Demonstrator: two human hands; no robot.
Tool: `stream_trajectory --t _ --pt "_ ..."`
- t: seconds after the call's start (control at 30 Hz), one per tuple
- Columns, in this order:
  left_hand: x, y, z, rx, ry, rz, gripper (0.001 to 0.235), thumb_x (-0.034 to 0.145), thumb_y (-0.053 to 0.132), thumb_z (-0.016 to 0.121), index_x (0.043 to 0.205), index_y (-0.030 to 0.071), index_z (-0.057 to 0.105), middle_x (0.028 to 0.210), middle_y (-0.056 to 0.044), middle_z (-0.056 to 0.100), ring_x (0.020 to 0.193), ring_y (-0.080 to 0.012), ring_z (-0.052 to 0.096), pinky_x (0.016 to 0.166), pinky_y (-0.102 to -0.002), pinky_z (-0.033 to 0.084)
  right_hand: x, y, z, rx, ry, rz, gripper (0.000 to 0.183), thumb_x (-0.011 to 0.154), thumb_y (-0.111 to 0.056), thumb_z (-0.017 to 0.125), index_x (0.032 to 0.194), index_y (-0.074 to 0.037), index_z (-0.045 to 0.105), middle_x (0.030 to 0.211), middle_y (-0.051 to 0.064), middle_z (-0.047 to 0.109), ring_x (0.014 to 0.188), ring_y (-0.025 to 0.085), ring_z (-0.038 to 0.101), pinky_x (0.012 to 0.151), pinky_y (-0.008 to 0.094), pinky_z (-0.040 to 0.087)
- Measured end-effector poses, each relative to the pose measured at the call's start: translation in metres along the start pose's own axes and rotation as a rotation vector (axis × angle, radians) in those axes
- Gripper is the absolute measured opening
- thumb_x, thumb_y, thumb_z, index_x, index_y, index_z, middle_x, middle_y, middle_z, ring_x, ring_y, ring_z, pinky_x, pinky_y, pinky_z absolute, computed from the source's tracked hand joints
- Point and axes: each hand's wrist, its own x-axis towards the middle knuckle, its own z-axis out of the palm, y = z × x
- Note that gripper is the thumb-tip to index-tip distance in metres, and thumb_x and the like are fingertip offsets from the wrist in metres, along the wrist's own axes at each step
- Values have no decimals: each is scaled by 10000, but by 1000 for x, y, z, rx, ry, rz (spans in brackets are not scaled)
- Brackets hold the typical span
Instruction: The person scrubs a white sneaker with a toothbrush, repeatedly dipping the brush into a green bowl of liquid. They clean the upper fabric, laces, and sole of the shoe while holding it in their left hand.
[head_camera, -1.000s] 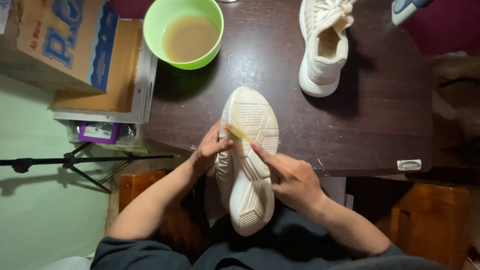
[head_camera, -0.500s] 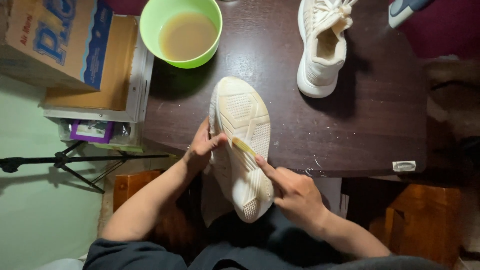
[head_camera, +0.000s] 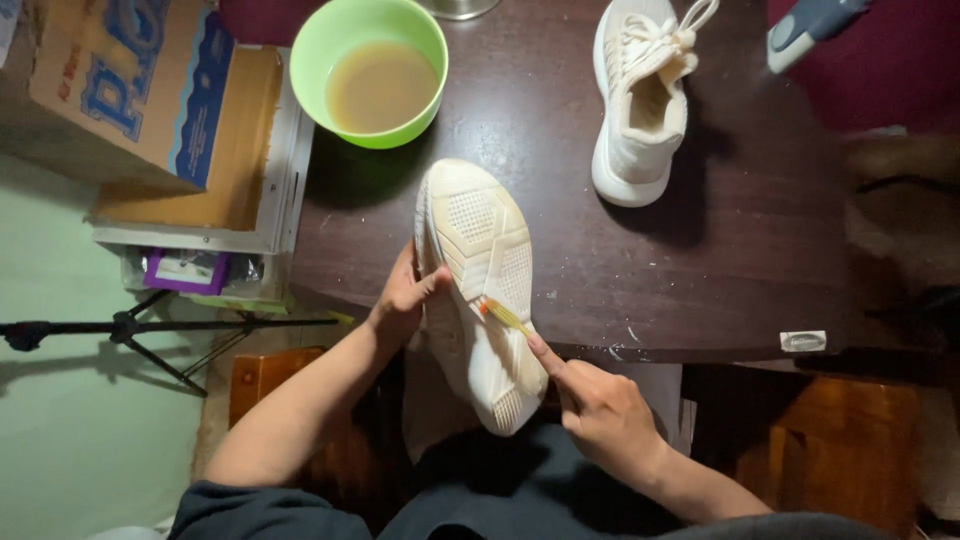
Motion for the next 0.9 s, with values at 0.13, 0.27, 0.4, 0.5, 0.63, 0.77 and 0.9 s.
stream_trajectory --t 0.13,0.27,0.4,0.5,0.63,0.77,0.9 --pt "-7 -17 3 15 -50 -36 812 821 461 766 1436 29 457 1372 -174 615 1241 -311 604 1065 -446 522 26 -16 -11 27 55 -159 906 773 -215 658 1596 -371 314 722 -2 504 609 216 524 565 417 475" --pt "-10 -9 21 -67 -112 0 682 843 370 808 1395 96 517 1144 -103 660 1055 -203 630 930 -393 531 47 -45 -26 23 270 -239 673 910 -165 552 1548 -340 428 719 32 591 584 286 608 538 450 524" --pt "-6 -2 8 26 25 -43 790 797 467 774 1399 32 507 1307 -137 650 1183 -258 620 1007 -378 541 26 -17 -2 15 158 -172 722 920 -334 651 1580 -367 360 726 19 503 561 274 536 552 466 469" --pt "-1 0 2 -48 32 -31 861 780 469 797 1435 38 443 1310 -163 637 1167 -287 638 1002 -415 566 0 -1 7 -30 32 19 715 925 -170 535 1551 -469 363 712 -9 528 582 281 529 568 473 495" --pt "-3 -4 4 8 -39 45 805 830 454 779 1435 34 456 1351 -155 618 1233 -282 606 1069 -416 525 7 -8 -2 7 70 -14 675 940 -205 544 1554 -429 379 728 9 549 643 280 584 619 468 488" --pt "-10 -29 5 59 -47 32 747 859 450 746 1404 17 473 1350 -146 606 1233 -246 578 1075 -375 478 35 -28 -7 -28 206 -167 760 874 -198 608 1568 -390 366 726 1 541 556 269 537 509 465 492" --pt "-11 8 21 82 64 -52 709 836 487 710 1350 27 549 1286 -150 660 1160 -266 623 1009 -390 531 39 -30 -8 -61 240 -226 673 950 -286 631 1567 -375 379 731 -1 533 536 265 561 499 484 513"
